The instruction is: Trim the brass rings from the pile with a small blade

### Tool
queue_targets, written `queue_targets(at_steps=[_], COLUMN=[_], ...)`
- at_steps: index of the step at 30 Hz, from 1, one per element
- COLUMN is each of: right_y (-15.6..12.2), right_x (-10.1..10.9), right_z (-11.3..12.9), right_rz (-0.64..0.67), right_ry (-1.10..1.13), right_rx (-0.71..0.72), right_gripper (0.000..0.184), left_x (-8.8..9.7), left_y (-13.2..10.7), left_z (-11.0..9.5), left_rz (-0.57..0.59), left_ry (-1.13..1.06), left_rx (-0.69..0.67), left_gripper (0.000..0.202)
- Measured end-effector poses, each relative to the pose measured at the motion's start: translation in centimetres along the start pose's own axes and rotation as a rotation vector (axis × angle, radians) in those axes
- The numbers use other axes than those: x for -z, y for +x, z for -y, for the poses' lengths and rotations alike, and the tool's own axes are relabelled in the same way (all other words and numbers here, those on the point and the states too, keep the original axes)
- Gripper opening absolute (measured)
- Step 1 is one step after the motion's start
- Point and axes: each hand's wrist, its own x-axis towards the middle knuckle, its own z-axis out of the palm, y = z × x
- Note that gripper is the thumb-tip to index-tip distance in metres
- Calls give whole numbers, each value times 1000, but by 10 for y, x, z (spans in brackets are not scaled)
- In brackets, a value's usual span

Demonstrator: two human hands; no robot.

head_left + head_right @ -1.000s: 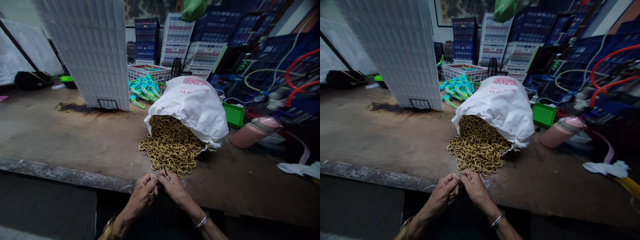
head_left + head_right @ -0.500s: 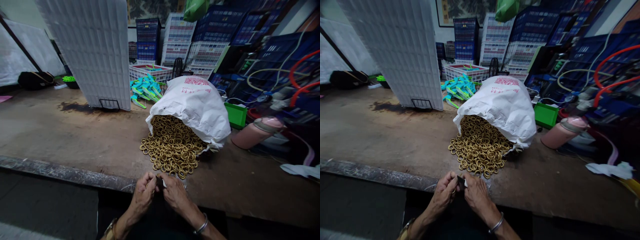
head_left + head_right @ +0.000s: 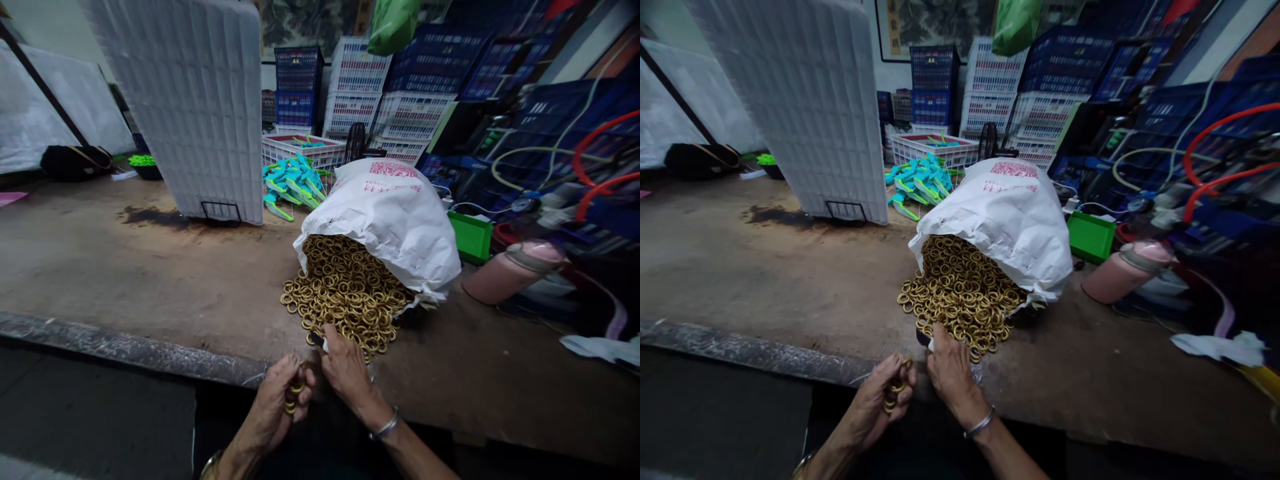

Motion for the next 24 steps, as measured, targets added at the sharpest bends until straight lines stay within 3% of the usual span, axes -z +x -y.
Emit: queue_targets(at_steps=[6, 14, 24], right_y=[19, 20, -3], right_x=[2, 0, 4], right_z=[11, 8, -4], right_rz=[61, 40, -8], right_ry=[-182, -141, 267], right_rx=[-64, -94, 123], right_gripper=[15, 21, 25], left_x=[6, 10, 0], left_y=[0, 7, 16], left_z=[-6, -11, -4], left_rz=[-10, 26, -139], left_ry=[-72, -217, 105], left_rx=[-6, 47, -115], left_gripper=[19, 19, 30])
